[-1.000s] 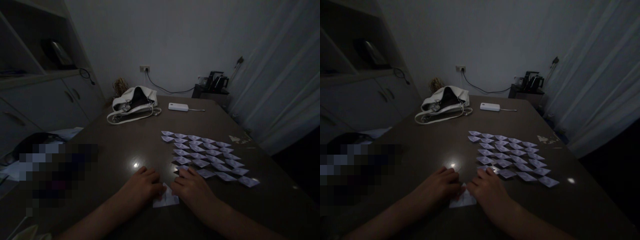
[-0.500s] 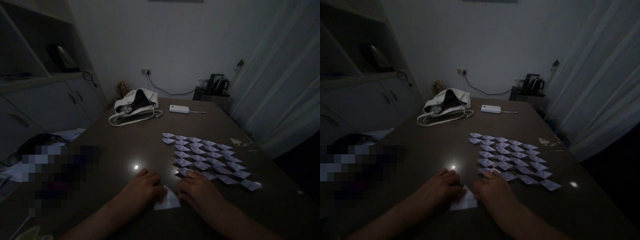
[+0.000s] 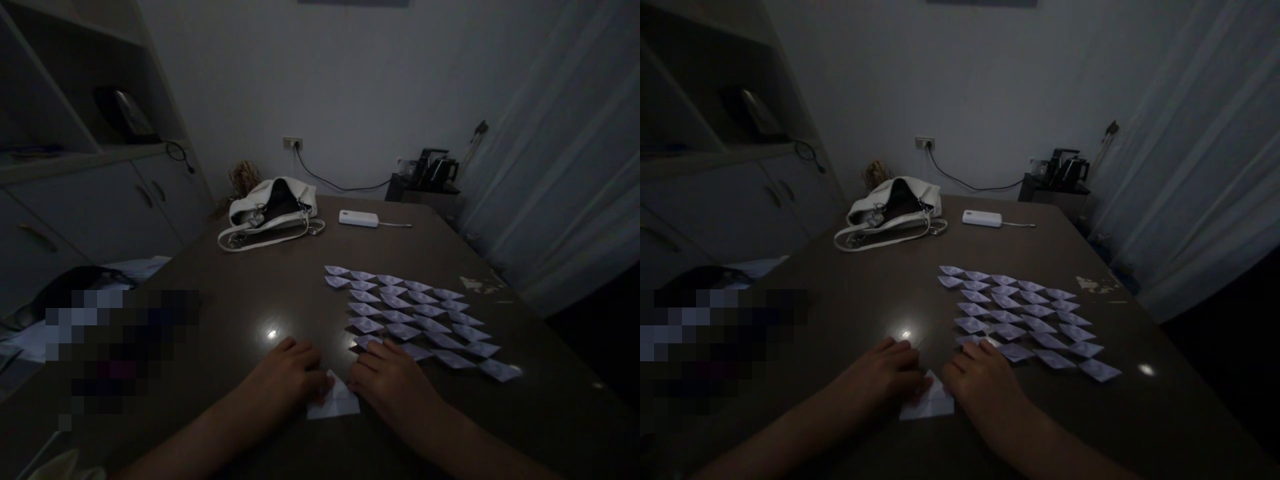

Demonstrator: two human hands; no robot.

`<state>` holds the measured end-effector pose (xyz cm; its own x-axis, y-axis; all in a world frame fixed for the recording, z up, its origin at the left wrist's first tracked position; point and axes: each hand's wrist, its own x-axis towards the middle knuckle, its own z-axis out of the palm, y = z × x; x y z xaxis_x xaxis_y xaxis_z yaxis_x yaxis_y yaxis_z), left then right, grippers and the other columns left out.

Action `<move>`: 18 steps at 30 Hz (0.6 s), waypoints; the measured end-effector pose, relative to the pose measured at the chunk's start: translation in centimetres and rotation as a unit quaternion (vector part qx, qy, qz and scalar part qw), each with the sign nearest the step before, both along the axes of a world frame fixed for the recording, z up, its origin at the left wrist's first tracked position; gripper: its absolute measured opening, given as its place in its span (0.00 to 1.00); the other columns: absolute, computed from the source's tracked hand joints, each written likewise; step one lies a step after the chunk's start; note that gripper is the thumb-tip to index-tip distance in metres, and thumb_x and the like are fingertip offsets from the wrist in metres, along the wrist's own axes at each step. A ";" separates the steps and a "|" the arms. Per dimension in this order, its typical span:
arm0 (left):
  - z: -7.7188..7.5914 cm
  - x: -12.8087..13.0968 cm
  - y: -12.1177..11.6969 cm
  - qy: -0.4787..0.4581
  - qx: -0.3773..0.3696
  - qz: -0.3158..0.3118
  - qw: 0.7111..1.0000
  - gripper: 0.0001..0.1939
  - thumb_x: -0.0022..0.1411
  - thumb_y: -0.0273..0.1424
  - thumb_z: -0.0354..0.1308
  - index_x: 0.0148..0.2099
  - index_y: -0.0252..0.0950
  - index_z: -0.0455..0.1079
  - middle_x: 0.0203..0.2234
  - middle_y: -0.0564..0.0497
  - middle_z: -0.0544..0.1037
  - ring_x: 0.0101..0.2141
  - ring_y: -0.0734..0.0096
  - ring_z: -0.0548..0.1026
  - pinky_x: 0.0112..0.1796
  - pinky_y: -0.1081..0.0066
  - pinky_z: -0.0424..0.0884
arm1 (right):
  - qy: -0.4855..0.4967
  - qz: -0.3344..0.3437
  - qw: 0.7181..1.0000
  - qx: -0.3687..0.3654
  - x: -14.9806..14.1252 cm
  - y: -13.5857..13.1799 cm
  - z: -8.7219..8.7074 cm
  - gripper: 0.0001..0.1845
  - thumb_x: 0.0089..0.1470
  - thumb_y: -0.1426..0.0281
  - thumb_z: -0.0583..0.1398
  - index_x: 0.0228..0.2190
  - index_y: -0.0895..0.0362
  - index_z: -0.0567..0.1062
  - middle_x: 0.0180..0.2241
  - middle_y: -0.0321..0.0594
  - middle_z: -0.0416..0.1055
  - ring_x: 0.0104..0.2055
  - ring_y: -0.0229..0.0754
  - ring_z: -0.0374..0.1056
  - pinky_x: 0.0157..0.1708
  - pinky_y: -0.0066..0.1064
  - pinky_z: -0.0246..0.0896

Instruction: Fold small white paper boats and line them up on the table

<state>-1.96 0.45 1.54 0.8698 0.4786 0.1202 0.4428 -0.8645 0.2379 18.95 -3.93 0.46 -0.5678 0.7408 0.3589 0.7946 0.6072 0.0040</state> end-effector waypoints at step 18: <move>0.5 0.1 -0.1 0.020 -0.011 -0.008 1.000 0.09 0.66 0.30 0.51 0.35 0.40 0.72 0.28 0.54 0.73 0.33 0.69 0.69 0.33 0.67 0.54 | 0.040 -0.023 0.997 -0.063 -0.4 -0.1 1.7 0.07 0.47 0.74 0.65 0.22 0.58 0.71 0.24 0.34 0.73 0.29 0.40 0.66 0.30 0.31 0.53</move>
